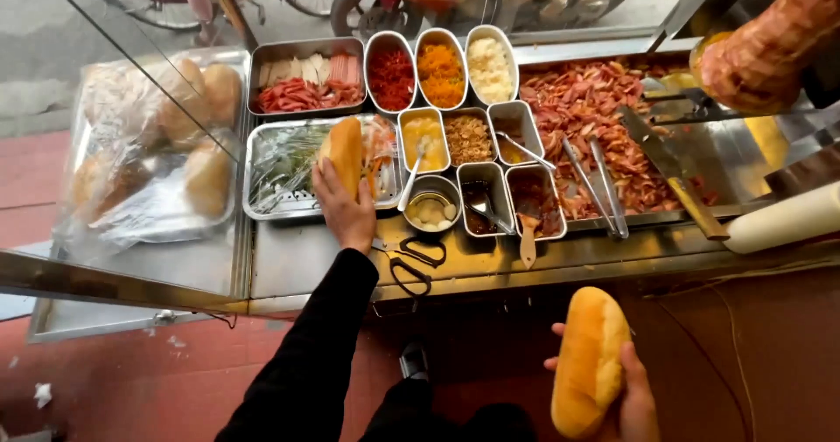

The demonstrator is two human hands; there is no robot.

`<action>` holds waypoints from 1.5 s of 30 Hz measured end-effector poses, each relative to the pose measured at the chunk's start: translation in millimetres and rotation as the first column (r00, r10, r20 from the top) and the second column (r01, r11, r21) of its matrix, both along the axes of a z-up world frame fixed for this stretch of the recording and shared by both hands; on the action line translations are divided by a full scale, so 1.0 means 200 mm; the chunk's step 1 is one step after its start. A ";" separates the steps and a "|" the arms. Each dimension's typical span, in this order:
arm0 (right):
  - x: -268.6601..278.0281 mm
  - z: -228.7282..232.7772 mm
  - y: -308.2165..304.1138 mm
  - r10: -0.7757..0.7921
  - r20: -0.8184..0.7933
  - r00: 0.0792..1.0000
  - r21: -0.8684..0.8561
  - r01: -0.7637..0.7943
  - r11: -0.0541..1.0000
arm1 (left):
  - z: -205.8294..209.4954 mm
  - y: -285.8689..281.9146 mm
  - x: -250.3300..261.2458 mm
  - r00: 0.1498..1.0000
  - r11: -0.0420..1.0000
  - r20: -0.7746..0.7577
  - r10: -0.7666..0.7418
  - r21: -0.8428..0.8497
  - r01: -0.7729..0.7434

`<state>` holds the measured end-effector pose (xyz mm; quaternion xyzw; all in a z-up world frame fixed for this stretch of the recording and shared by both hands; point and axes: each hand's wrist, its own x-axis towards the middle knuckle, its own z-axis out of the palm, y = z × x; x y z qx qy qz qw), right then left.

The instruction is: The person prepares two sandwiches at a street food stall. They cut baguettes with scissors, apply butter and sauces, add sliced meat from a vertical rotisserie, and toast the assembled sandwiches on a small press.

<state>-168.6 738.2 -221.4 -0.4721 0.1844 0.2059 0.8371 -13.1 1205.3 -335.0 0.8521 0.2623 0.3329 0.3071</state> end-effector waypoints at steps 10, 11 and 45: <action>0.44 -0.07 -0.34 0.134 0.034 0.990 0.135 -0.138 0.981 | -0.06 -0.63 -0.37 0.948 0.976 -0.310 0.076 0.218 -0.007; 0.51 -0.04 -0.34 0.167 0.002 0.986 0.070 -0.166 0.984 | -0.11 -0.73 -0.36 0.888 0.980 -0.451 0.096 0.200 -0.005; 1.45 0.22 -0.15 -0.046 -0.093 0.995 0.097 0.055 0.994 | 1.03 -1.92 -0.63 0.614 0.538 -0.293 -0.733 -0.803 0.258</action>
